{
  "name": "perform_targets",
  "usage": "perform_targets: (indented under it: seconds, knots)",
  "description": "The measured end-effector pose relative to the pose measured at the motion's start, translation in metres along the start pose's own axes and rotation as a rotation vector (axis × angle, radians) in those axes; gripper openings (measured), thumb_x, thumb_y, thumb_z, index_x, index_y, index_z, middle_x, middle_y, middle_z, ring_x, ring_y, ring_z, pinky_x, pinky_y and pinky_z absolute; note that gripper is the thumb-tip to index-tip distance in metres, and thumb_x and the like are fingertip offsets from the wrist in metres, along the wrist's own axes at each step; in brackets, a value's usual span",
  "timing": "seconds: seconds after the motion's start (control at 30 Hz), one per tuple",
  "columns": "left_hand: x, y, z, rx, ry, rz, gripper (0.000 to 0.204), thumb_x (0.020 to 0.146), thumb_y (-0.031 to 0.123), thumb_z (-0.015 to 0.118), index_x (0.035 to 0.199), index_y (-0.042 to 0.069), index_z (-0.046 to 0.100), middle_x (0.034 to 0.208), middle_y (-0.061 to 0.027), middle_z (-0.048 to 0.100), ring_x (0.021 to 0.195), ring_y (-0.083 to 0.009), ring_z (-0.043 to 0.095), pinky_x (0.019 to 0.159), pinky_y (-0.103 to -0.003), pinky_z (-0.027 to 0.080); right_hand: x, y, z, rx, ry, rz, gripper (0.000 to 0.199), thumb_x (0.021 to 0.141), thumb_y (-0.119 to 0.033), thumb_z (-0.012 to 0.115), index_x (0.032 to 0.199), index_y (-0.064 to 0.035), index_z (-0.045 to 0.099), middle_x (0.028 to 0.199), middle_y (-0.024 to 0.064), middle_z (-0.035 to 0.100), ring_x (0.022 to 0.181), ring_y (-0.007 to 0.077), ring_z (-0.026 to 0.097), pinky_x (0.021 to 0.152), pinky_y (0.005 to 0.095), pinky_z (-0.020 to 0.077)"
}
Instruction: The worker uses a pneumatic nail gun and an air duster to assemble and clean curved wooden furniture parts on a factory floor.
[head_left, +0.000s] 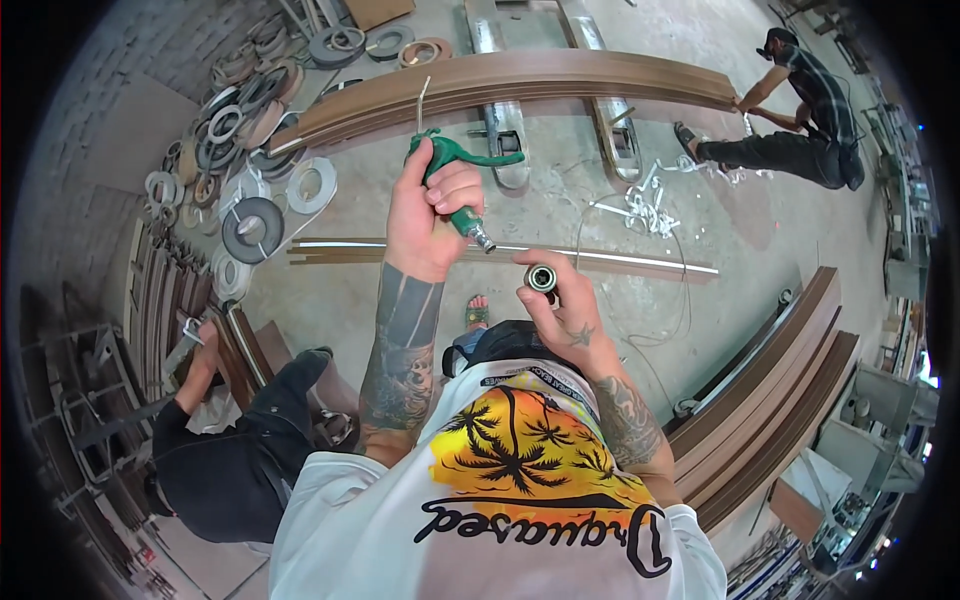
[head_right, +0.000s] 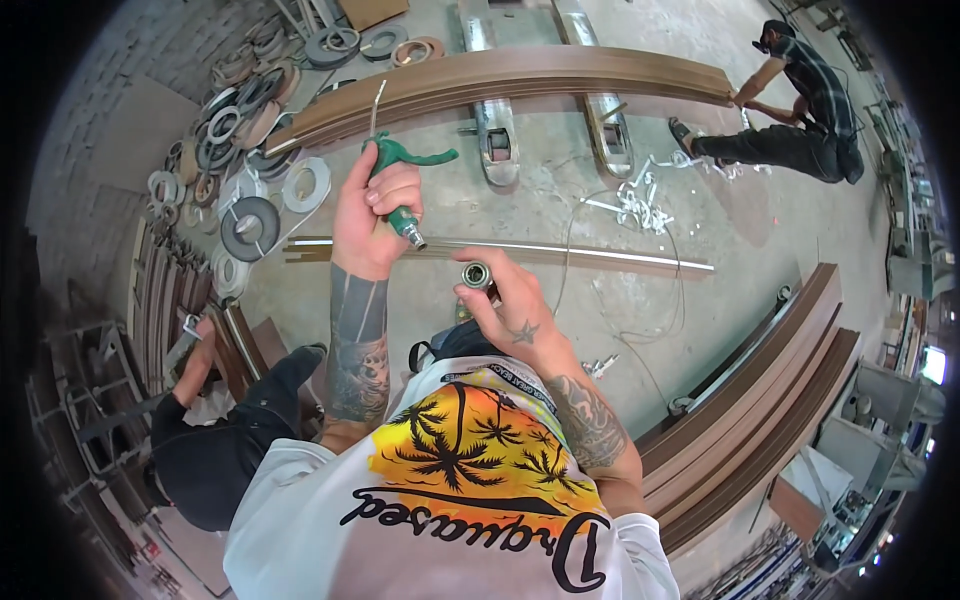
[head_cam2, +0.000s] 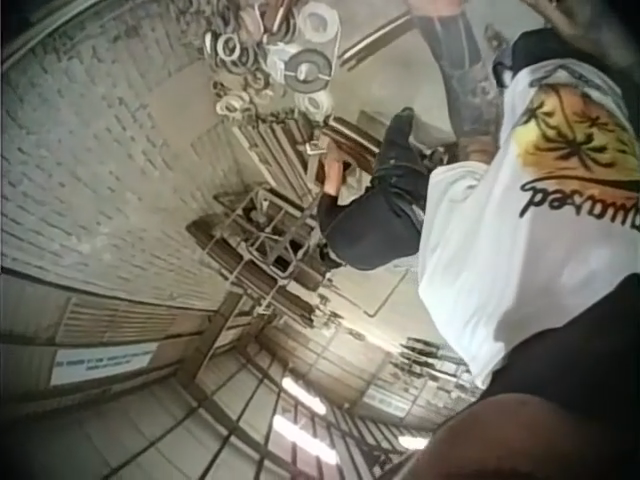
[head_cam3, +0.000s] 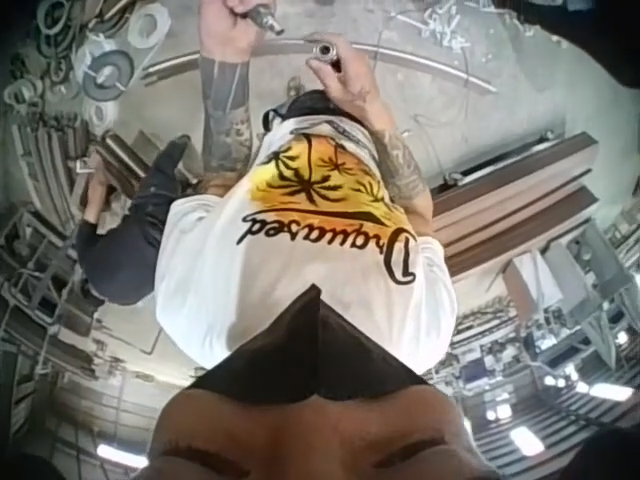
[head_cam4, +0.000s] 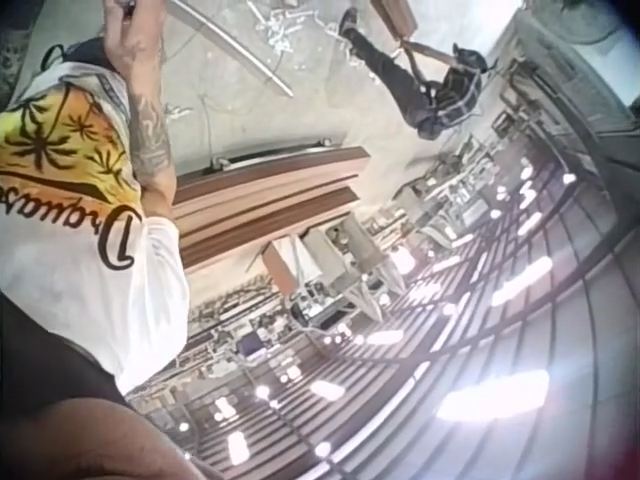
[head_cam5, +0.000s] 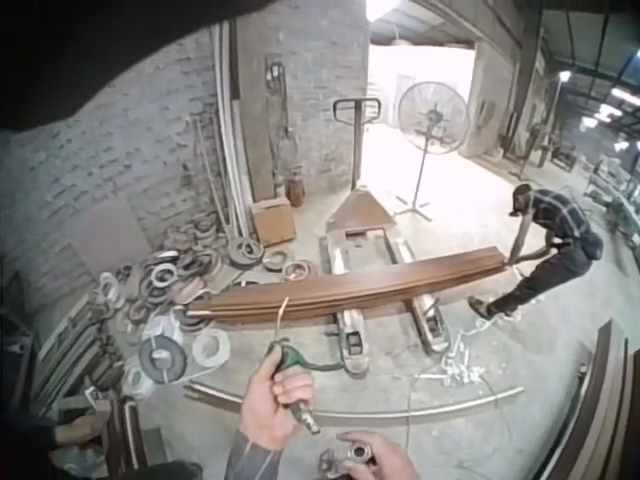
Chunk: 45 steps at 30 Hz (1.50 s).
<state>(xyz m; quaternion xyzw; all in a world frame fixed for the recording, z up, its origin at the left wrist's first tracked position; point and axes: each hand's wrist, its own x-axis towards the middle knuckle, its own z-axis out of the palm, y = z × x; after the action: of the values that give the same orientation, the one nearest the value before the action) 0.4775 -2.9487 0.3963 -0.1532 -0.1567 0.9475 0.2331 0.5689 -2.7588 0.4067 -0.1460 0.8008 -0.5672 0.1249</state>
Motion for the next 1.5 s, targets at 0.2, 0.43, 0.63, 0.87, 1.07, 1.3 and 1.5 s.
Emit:
perform_targets:
  seconds: [0.2, 0.43, 0.63, 0.87, 1.07, 1.3, 1.5]
  knots:
    - [-0.003, -0.027, 0.002, 0.09, -0.022, 0.018, 0.039, 0.091, 0.028, 0.053, 0.061, 0.01, 0.036, 0.052, 0.0031, 0.033, 0.044, -0.0068, 0.032, 0.043, -0.02, 0.028, -0.011, -0.007, -0.033, 0.017, 0.132, -0.215, 0.032, 0.082, -0.006, 0.062, 0.111, -0.0006, 0.052, 0.077, 0.0059, 0.053, 0.069, 0.0161, 0.051, 0.066, 0.0296, 0.0434]
    - [-0.013, -0.072, 0.013, 0.189, -0.039, 0.094, 0.037, 0.092, 0.027, 0.053, 0.064, 0.009, 0.037, 0.055, 0.003, 0.034, 0.046, -0.0057, 0.032, 0.042, -0.02, 0.029, -0.045, -0.023, -0.103, 0.088, 0.069, -0.3, 0.035, 0.074, -0.005, 0.074, 0.099, -0.0002, 0.05, 0.082, 0.0063, 0.057, 0.074, 0.01, 0.055, 0.063, 0.0248, 0.0445]
    - [-0.027, -0.121, 0.031, 0.233, -0.121, 0.067, 0.04, 0.093, 0.027, 0.05, 0.061, 0.009, 0.036, 0.053, 0.0037, 0.032, 0.045, -0.0055, 0.031, 0.04, -0.02, 0.028, -0.073, -0.022, -0.099, 0.143, 0.04, -0.422, 0.035, 0.085, -0.028, 0.065, 0.103, -0.0004, 0.051, 0.078, 0.0018, 0.051, 0.067, 0.0071, 0.045, 0.058, 0.0209, 0.0363]
    - [-0.026, -0.134, 0.022, 0.465, -0.106, 0.278, 0.037, 0.094, 0.03, 0.049, 0.065, 0.011, 0.037, 0.054, 0.0045, 0.031, 0.044, -0.0049, 0.029, 0.04, -0.02, 0.025, -0.082, -0.012, -0.07, 0.368, -0.138, 0.064, 0.021, 0.094, -0.013, 0.047, 0.112, -0.0032, 0.046, 0.072, -0.0058, 0.04, 0.06, 0.0019, 0.035, 0.052, 0.0181, 0.0284]
    - [-0.022, -0.139, 0.008, 0.751, 0.025, 0.535, 0.033, 0.095, 0.031, 0.048, 0.07, 0.013, 0.037, 0.056, 0.0049, 0.03, 0.045, -0.0048, 0.028, 0.041, -0.022, 0.024, -0.079, -0.013, -0.063, 0.391, -0.056, 0.054, 0.027, 0.094, -0.017, 0.049, 0.119, -0.0062, 0.047, 0.069, -0.0077, 0.039, 0.057, 0.0012, 0.032, 0.049, 0.0185, 0.026]
    - [-0.02, -0.127, -0.008, 0.785, 0.075, 0.701, 0.031, 0.095, 0.031, 0.048, 0.071, 0.013, 0.037, 0.058, 0.0043, 0.031, 0.046, -0.0055, 0.029, 0.041, -0.022, 0.024, -0.071, 0.002, -0.055, 0.457, 0.049, 0.157, 0.029, 0.095, -0.019, 0.049, 0.122, -0.0088, 0.049, 0.063, -0.0087, 0.037, 0.053, 0.001, 0.032, 0.046, 0.0192, 0.0238]
    - [-0.025, -0.128, -0.002, 0.807, 0.059, 0.74, 0.032, 0.095, 0.031, 0.048, 0.071, 0.013, 0.036, 0.058, 0.0043, 0.031, 0.047, -0.0056, 0.029, 0.042, -0.022, 0.023, -0.068, 0.009, -0.054, 0.598, 0.086, 0.089, 0.031, 0.096, -0.022, 0.045, 0.124, -0.0076, 0.046, 0.06, -0.0077, 0.034, 0.05, 0.0015, 0.029, 0.045, 0.0184, 0.0215]
